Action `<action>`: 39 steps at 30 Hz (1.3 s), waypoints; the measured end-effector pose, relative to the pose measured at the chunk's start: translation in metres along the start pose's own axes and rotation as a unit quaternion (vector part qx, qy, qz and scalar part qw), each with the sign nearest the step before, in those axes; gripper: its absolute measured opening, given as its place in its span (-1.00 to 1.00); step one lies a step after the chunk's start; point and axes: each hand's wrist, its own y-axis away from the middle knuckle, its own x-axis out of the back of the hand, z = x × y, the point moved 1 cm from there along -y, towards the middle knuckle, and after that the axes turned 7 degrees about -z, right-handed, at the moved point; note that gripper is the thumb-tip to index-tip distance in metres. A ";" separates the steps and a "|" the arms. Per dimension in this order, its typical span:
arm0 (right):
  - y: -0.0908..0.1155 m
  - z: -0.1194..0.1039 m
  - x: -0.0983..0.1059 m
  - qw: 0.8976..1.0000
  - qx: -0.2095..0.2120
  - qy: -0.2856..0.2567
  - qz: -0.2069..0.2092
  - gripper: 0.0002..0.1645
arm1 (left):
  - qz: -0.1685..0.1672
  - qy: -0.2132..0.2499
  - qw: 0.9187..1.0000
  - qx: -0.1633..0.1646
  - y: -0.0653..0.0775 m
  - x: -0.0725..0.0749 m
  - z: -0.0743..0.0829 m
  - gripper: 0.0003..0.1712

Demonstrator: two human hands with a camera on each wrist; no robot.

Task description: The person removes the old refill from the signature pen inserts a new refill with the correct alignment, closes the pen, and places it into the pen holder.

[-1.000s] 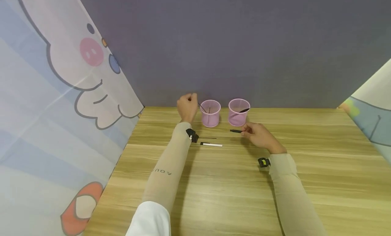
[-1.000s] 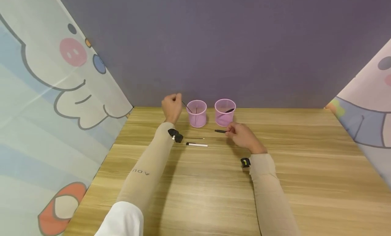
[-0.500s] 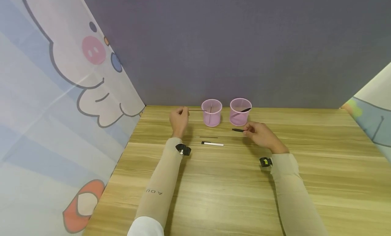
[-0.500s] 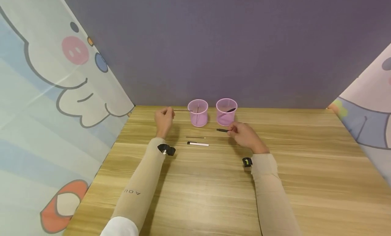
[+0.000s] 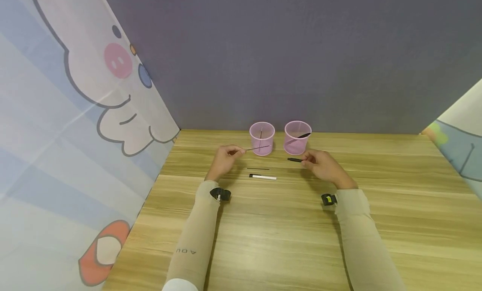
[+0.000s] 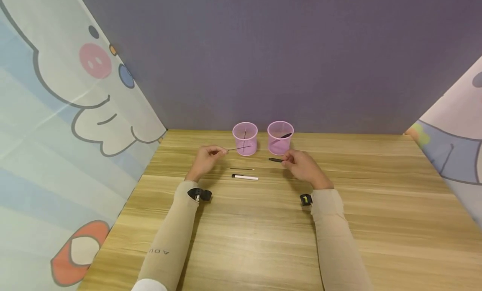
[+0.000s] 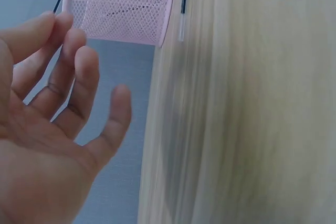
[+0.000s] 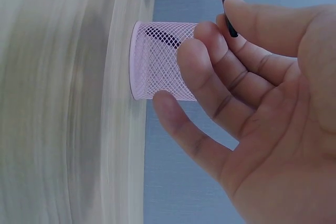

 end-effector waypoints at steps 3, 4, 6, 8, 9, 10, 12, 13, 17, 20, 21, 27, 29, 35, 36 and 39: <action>-0.001 0.001 -0.001 1.000 -0.002 0.000 -0.001 -0.86 | -0.013 0.005 1.000 -0.004 0.000 -0.001 -0.001 -0.76; -0.001 0.001 -0.001 1.000 -0.002 0.001 -0.001 -0.86 | -0.016 0.007 1.000 -0.004 0.001 -0.002 -0.001 -0.76; -0.002 0.001 -0.002 1.000 -0.003 0.001 0.000 -0.86 | -0.021 0.010 1.000 0.002 0.001 -0.002 -0.002 -0.75; -0.003 0.001 -0.002 1.000 -0.003 0.002 0.000 -0.86 | -0.030 0.012 0.999 0.014 0.002 -0.002 -0.002 -0.72; -0.003 0.001 -0.002 1.000 -0.003 0.002 -0.001 -0.86 | -0.036 0.013 0.999 0.016 0.003 -0.003 -0.002 -0.70; -0.003 0.001 -0.002 1.000 -0.003 0.002 -0.001 -0.86 | -0.042 0.010 0.999 0.017 0.003 -0.003 -0.002 -0.68; -0.003 0.000 -0.002 1.000 -0.003 0.000 -0.002 -0.86 | -0.054 0.006 0.998 0.019 0.004 -0.003 -0.002 -0.64; -0.003 0.000 -0.002 1.000 -0.003 -0.002 -0.002 -0.86 | -0.060 0.003 0.998 0.017 0.004 -0.004 -0.002 -0.63; -0.003 -0.001 -0.002 1.000 -0.004 -0.005 0.001 -0.86 | -0.073 -0.003 0.997 0.009 0.003 -0.005 -0.001 -0.61; -0.003 -0.002 -0.002 1.000 -0.005 -0.003 0.005 -0.85 | -0.080 -0.003 0.997 0.007 0.003 -0.005 -0.001 -0.63; -0.003 -0.002 -0.002 1.000 -0.005 -0.003 0.006 -0.85 | -0.083 -0.003 0.997 0.007 0.002 -0.005 -0.001 -0.63; -0.003 -0.003 -0.003 1.000 -0.005 0.005 0.014 -0.85 | -0.101 -0.003 0.995 0.015 0.004 -0.006 0.000 -0.67; -0.004 -0.003 -0.004 1.000 -0.005 0.007 0.016 -0.85 | -0.106 -0.006 0.994 0.016 0.004 -0.006 0.000 -0.67; -0.004 -0.005 -0.004 1.000 -0.006 0.009 0.021 -0.84 | -0.110 -0.007 0.994 0.007 0.003 -0.007 -0.001 -0.67; -0.004 -0.005 -0.004 1.000 -0.006 0.009 0.021 -0.84 | -0.109 -0.007 0.994 0.006 0.003 -0.007 -0.001 -0.68; -0.004 -0.005 -0.005 1.000 -0.005 0.005 0.023 -0.84 | -0.107 -0.008 0.994 0.004 0.004 -0.007 0.001 -0.68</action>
